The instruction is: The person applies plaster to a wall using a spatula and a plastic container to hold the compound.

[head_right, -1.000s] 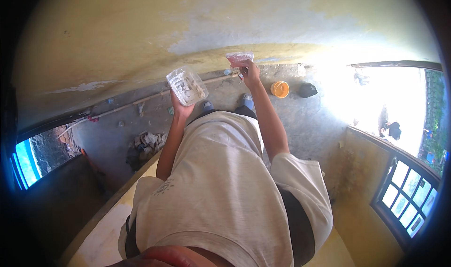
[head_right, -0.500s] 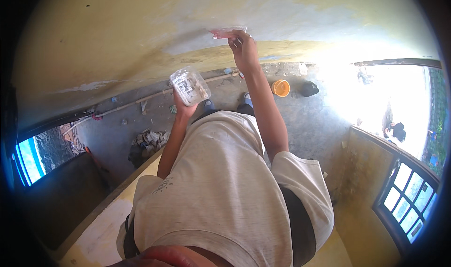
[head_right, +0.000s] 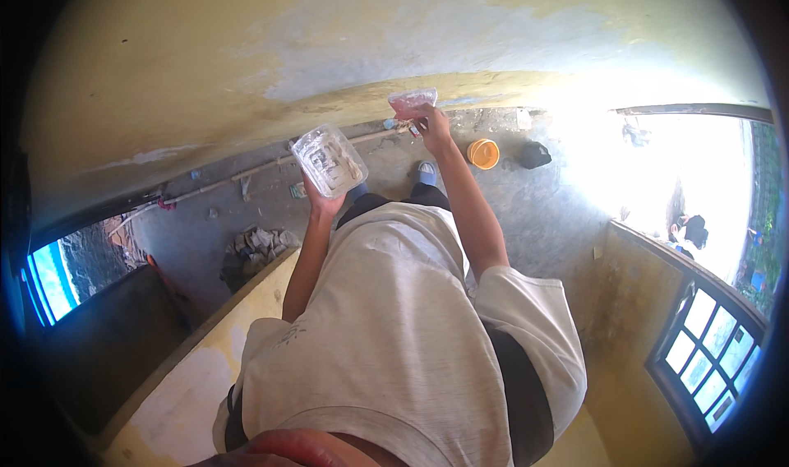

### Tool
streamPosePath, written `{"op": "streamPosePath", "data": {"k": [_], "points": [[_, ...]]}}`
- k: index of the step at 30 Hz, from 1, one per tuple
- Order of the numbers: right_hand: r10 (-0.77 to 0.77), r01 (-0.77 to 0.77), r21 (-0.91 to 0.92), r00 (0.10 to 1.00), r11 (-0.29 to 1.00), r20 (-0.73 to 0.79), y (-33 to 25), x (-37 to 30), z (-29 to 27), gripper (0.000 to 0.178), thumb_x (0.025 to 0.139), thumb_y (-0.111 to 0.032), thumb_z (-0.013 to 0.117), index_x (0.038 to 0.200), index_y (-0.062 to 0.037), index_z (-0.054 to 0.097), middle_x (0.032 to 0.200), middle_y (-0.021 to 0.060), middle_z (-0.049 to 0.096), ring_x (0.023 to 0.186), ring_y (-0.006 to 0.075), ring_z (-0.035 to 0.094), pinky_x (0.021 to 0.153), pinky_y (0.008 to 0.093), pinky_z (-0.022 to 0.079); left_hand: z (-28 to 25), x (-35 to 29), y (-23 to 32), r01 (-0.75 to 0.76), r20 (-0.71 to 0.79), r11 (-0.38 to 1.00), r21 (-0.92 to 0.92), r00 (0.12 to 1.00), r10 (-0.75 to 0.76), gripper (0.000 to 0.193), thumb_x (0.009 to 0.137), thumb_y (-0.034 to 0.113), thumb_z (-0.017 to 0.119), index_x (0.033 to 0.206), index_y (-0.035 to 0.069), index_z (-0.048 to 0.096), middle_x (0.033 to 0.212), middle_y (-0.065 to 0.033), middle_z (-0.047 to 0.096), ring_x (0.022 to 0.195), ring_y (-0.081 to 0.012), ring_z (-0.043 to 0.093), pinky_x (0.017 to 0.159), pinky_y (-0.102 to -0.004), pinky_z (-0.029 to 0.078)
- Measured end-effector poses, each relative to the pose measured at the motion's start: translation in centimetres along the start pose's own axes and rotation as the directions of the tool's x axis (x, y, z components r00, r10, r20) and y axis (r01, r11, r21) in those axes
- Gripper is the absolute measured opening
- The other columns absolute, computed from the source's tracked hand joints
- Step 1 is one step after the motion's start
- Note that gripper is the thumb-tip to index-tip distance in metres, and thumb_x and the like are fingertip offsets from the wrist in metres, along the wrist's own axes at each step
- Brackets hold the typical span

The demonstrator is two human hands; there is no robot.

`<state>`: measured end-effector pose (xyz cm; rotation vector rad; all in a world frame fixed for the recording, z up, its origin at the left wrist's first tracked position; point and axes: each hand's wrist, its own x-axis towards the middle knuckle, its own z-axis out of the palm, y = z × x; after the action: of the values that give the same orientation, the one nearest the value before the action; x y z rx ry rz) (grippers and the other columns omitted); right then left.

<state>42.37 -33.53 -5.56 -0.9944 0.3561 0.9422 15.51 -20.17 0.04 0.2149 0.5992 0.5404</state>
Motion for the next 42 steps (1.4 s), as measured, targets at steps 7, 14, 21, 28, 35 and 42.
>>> {"op": "streamPosePath", "data": {"k": [7, 14, 21, 28, 35, 42], "points": [[-0.051, 0.042, 0.069, 0.99, 0.997, 0.135, -1.9, 3.2, 1.7, 0.012, 0.096, -0.01, 0.053, 0.1, -0.0014, 0.061, 0.092, 0.0071, 0.061, 0.084, 0.0152, 0.058, 0.073, 0.0272, 0.052, 2.2, -0.5, -2.8, -0.049, -0.016, 0.999, -0.004, 0.999, 0.049, 0.053, 0.101, 0.053, 0.041, 0.136, 0.016, 0.055, 0.129, -0.0037, 0.063, 0.115, -0.025, 0.062, 0.099, -0.0454, 0.05], [-0.12, 0.079, 0.184, 0.966, 0.98, 0.227, -11.2, -6.7, 9.9, 0.01, 0.096, -0.007, 0.053, 0.097, 0.0002, 0.06, 0.091, 0.0078, 0.062, 0.08, 0.0147, 0.057, 0.075, 0.0271, 0.051, 2.7, -0.8, -4.0, -0.065, 0.049, 0.998, -0.004, 0.997, 0.065, 0.051, 0.101, 0.051, 0.04, 0.133, 0.015, 0.057, 0.126, -0.0056, 0.064, 0.116, -0.0268, 0.061, 0.1, -0.0485, 0.048], [-0.308, 0.255, 0.202, 0.9, 0.946, 0.307, -15.0, -15.0, 11.2, 0.018, 0.092, -0.005, 0.053, 0.107, 0.0019, 0.06, 0.104, 0.012, 0.063, 0.093, 0.0178, 0.059, 0.087, 0.0327, 0.048, 3.4, 0.0, -5.4, -0.065, 0.049, 0.998, -0.014, 0.997, 0.066, 0.052, 0.101, 0.053, 0.039, 0.134, 0.016, 0.056, 0.128, -0.0035, 0.063, 0.116, -0.0258, 0.06, 0.099, -0.0478, 0.049], [-0.17, 0.214, -0.139, 0.946, 0.967, 0.277, -5.2, -5.6, 3.5, 0.016, 0.092, -0.01, 0.058, 0.104, -0.0007, 0.061, 0.097, 0.0073, 0.066, 0.088, 0.0144, 0.062, 0.083, 0.0315, 0.05, 2.5, -0.8, -4.5, -0.073, 0.027, 0.997, -0.031, 0.997, 0.074, 0.051, 0.101, 0.052, 0.04, 0.132, 0.016, 0.058, 0.125, -0.0042, 0.065, 0.112, -0.026, 0.063, 0.097, -0.048, 0.051], [-0.163, 0.256, -0.265, 0.931, 0.93, 0.326, 0.3, 1.9, 3.8, 0.012, 0.09, -0.005, 0.052, 0.097, -0.0021, 0.061, 0.096, 0.0073, 0.065, 0.088, 0.0157, 0.061, 0.079, 0.0268, 0.051, 2.4, -0.3, -2.8, -0.045, -0.003, 0.998, -0.041, 0.999, 0.045, 0.05, 0.1, 0.053, 0.041, 0.132, 0.017, 0.058, 0.126, -0.0038, 0.065, 0.112, -0.0261, 0.063, 0.098, -0.0489, 0.05], [-0.24, 0.231, 0.066, 0.919, 0.971, 0.312, -9.0, -10.2, 17.1, 0.011, 0.092, -0.005, 0.055, 0.091, 0.0039, 0.061, 0.089, 0.012, 0.065, 0.078, 0.0158, 0.06, 0.074, 0.0274, 0.052, 0.0, 0.0, 1.2, -0.086, 0.04, 0.995, -0.044, 0.995, 0.088, 0.051, 0.1, 0.054, 0.043, 0.133, 0.018, 0.057, 0.128, -0.0024, 0.063, 0.116, -0.0256, 0.061, 0.099, -0.0497, 0.048]]}}
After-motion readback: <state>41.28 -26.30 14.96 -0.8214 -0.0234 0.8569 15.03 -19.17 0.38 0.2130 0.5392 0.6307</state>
